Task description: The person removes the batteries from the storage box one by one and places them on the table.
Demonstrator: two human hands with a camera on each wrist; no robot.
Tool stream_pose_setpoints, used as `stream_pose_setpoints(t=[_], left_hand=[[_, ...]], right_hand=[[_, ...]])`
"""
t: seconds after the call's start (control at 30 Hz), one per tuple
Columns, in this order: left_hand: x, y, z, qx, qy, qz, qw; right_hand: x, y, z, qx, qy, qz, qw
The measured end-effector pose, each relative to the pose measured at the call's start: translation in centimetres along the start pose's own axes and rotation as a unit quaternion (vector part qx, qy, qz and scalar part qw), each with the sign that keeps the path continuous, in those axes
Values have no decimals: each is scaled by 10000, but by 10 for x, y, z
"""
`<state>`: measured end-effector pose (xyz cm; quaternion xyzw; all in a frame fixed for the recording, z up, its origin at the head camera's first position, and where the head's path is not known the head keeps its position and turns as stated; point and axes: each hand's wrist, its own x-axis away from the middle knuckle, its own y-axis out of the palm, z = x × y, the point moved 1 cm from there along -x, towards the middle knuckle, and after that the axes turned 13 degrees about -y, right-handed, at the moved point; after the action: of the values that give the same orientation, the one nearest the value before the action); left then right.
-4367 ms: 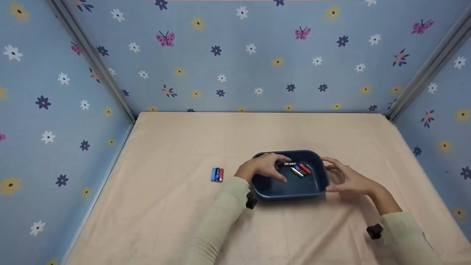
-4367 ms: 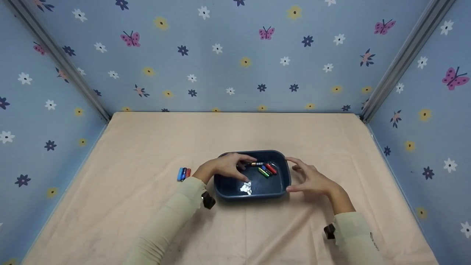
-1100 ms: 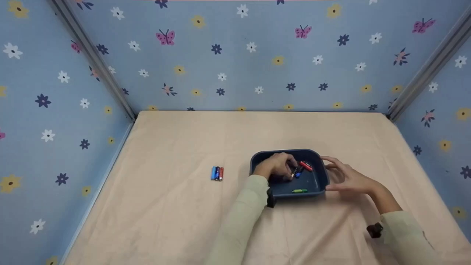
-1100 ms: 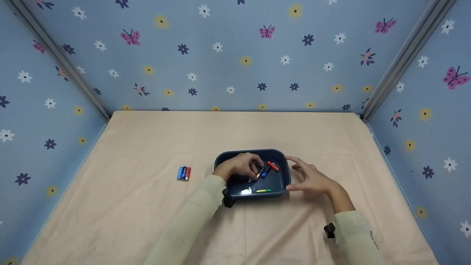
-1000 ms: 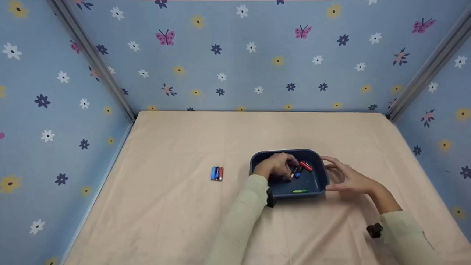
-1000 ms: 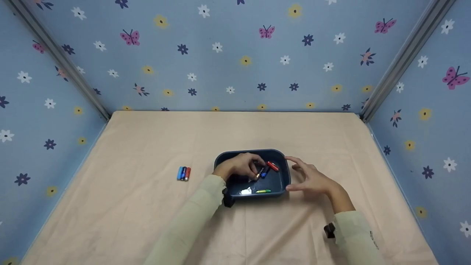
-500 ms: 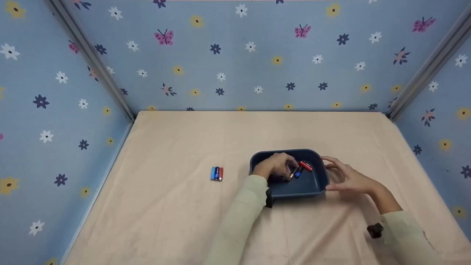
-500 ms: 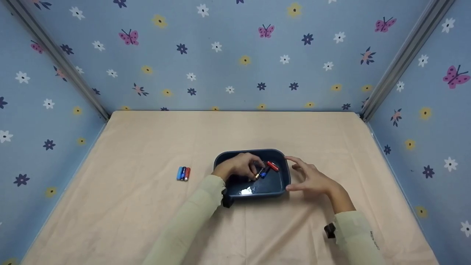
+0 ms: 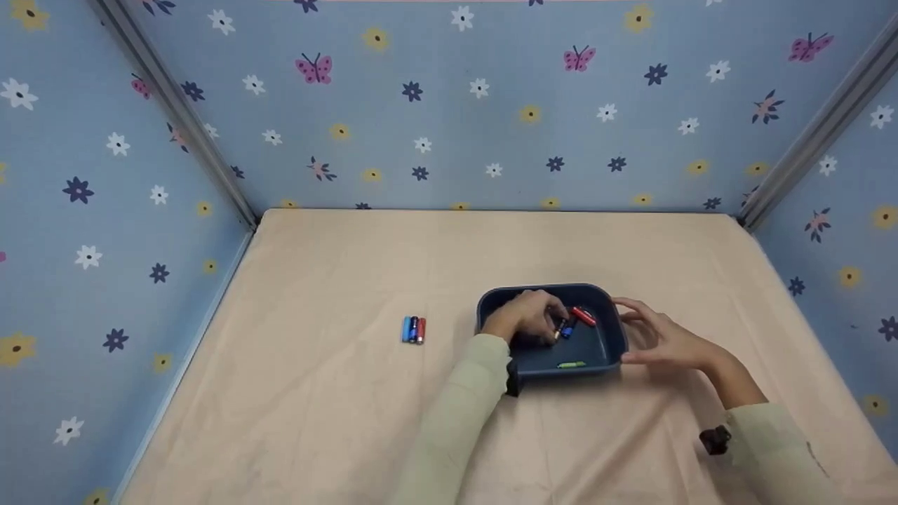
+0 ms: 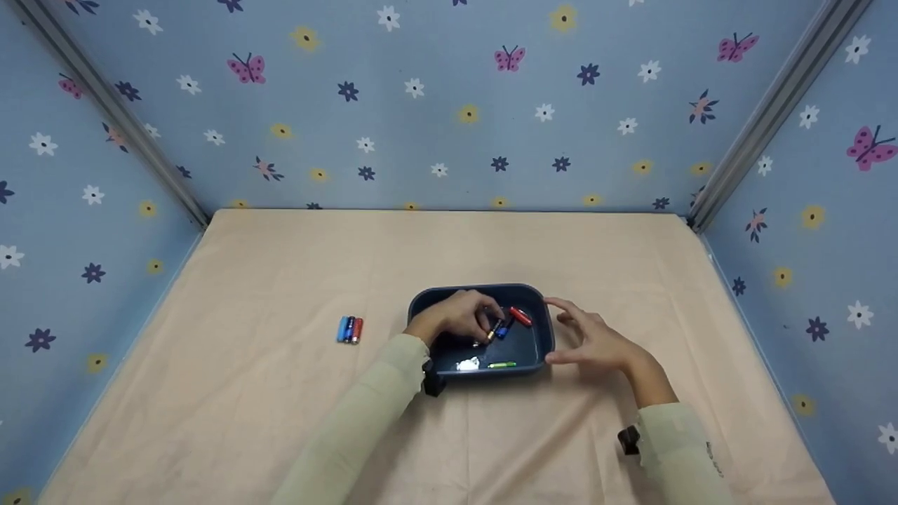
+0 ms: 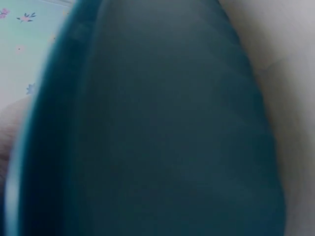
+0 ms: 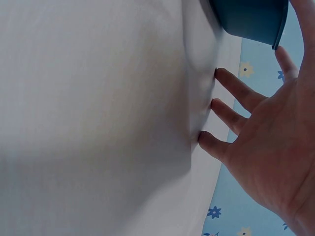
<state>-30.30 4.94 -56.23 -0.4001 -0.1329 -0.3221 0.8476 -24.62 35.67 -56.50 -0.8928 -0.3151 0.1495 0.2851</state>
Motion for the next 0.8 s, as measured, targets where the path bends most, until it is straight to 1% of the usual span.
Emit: stream_pose_setpoints(t=[0.13,0.27,0.4,0.47,0.53,0.63,0.7,0.8], left_hand=[[0,-1,0,30,50,-11,10000],[1,-4,1,-37,76,16,10000],[3,-9,3,-107,87,-44,9999],[4,-12,5,-155,142,-77,9997],[5,-15,7,-261,229,-63,9994],[6,-19,10,-511,397,46,9979],[7,-20,11,-647,455,113,9968],[7,-22,12,-712,487,161,9961]], right_hand=[[0,0,-2,-41,19,15,10000],[0,0,-3,-61,35,12,10000],[-1,0,-3,-45,27,10,10000],[-1,0,-2,-34,16,11,10000],[-1,0,-2,-55,9,18,10000],[0,1,-2,-112,39,-5,9999],[0,1,-1,-135,62,-21,9999],[0,0,-1,-113,46,-22,9999]])
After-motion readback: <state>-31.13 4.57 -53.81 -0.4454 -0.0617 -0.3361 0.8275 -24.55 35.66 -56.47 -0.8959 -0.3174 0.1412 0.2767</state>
